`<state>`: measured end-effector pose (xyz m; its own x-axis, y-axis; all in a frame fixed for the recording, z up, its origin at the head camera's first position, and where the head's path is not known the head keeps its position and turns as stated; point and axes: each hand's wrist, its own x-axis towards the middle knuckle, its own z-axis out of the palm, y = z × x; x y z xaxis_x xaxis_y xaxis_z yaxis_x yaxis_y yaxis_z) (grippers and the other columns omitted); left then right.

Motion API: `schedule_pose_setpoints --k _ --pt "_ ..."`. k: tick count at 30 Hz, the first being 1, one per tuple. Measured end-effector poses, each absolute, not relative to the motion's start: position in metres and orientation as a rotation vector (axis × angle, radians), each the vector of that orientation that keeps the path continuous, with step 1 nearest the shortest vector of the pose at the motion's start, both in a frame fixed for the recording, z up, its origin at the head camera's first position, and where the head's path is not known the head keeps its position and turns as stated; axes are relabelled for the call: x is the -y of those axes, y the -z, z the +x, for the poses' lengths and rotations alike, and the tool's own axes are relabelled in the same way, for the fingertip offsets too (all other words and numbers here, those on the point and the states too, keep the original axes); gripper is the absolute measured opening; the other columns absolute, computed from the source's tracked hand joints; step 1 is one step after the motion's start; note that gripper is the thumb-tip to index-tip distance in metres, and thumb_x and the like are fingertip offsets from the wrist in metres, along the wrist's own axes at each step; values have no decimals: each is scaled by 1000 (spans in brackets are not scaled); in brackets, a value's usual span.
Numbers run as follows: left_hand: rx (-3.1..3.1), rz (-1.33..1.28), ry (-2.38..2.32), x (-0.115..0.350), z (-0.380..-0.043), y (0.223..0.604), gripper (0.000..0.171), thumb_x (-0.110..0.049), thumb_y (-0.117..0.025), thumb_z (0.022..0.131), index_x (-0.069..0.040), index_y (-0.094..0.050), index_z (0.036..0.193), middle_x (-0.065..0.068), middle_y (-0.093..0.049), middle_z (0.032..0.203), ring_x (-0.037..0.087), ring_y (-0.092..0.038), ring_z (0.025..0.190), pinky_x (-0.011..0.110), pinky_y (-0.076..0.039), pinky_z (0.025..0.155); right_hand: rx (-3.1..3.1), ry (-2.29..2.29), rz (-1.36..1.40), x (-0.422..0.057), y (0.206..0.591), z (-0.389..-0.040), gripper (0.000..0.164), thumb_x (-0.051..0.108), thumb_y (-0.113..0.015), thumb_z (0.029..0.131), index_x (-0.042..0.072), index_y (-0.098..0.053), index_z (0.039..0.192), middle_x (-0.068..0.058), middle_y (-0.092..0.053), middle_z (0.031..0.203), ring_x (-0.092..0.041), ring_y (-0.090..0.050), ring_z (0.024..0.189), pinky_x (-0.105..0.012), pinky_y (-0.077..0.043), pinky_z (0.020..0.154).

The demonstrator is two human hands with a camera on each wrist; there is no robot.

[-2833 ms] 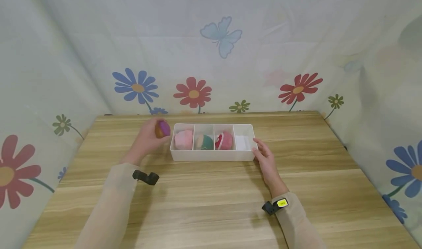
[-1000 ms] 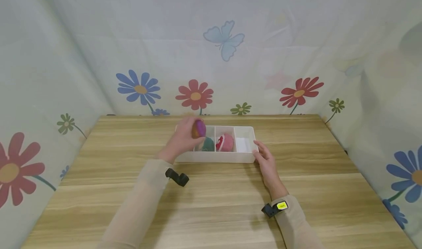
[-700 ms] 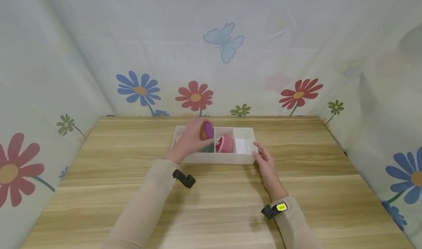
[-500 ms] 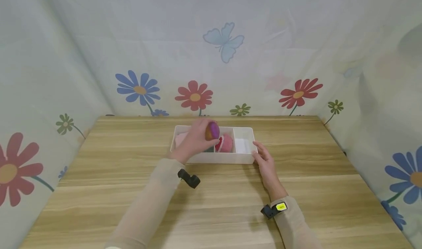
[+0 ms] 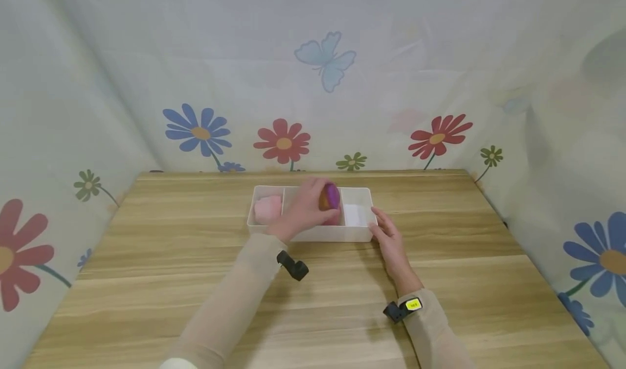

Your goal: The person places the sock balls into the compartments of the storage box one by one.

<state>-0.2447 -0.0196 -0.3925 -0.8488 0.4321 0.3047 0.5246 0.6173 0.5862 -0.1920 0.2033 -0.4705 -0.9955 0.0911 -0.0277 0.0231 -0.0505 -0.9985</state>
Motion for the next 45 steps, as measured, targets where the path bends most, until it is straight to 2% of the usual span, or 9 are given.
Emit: schedule_pose_setpoints --k 16,25,33,45 --pt "2690 -909 1026 -20 -246 392 62 -30 -76 75 -13 -45 126 9 -47 126 22 -45 109 34 -49 81 2156 -2222 -108 -209 472 -192 43 18 -53 94 20 -46 137 -12 -49 130 -16 -50 104 -35 -41 87" --pt "2678 -941 956 -34 -252 396 62 -30 -77 74 -10 -47 125 11 -49 120 22 -48 104 33 -50 79 2142 -2212 -71 -209 472 -194 43 15 -54 94 18 -47 136 -15 -50 128 -17 -50 103 -37 -41 87" --pt "2729 -950 923 -43 -254 404 62 -30 -77 75 -11 -47 126 11 -48 121 22 -46 105 33 -49 80 2152 -2223 -84 -207 475 -194 44 19 -55 93 20 -48 136 -11 -51 128 -18 -49 105 -36 -41 87" --pt "2769 -960 899 -52 -257 408 64 -33 -76 75 -13 -46 128 10 -47 120 23 -44 107 38 -46 80 2137 -2222 -74 -206 476 -194 43 20 -56 93 21 -48 135 -10 -48 129 -20 -45 110 -41 -39 90"
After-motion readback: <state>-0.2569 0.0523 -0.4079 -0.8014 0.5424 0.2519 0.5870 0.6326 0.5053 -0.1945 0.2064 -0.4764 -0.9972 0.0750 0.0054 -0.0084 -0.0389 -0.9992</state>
